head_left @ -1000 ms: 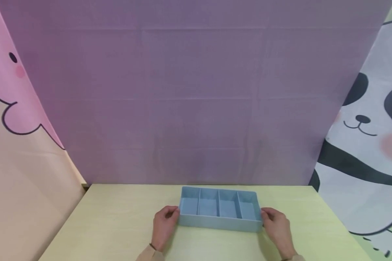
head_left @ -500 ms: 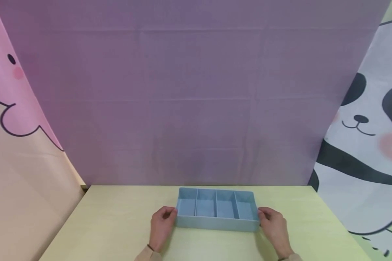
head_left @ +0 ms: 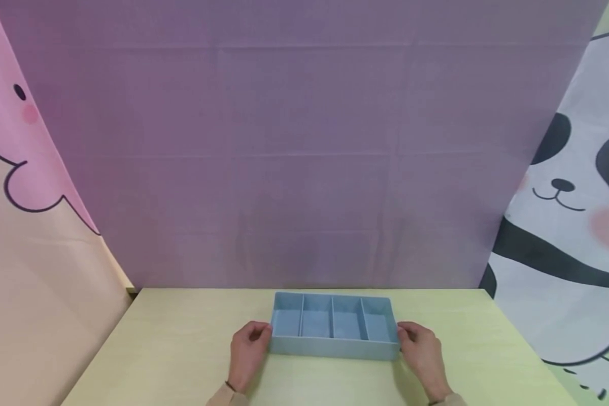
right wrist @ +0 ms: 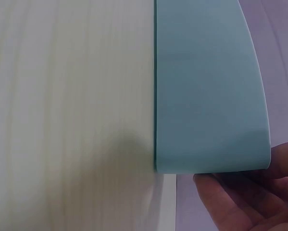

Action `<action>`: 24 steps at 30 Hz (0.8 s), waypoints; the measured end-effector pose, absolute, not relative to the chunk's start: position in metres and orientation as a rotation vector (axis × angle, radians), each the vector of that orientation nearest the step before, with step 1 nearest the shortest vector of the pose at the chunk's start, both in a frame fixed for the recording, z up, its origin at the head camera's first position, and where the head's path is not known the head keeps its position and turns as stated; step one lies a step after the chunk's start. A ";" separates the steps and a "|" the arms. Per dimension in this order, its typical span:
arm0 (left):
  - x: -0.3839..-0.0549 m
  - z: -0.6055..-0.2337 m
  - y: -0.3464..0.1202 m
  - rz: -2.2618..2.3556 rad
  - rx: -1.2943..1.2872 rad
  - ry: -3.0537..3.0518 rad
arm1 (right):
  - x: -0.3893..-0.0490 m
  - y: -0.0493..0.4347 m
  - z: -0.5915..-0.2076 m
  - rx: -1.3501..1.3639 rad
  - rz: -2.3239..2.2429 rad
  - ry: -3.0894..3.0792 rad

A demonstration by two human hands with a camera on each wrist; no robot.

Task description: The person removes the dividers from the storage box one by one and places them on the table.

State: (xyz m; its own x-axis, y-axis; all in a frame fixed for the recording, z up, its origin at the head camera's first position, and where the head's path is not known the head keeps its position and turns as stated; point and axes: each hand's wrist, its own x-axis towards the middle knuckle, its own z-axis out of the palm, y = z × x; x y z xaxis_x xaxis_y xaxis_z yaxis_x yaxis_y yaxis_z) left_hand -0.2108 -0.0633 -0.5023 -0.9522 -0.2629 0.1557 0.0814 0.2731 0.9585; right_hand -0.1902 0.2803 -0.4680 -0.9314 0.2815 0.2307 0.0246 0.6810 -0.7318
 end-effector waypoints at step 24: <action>-0.211 -0.503 -0.070 -1.641 0.192 -2.281 | -0.193 0.273 -0.467 -0.243 1.148 -2.585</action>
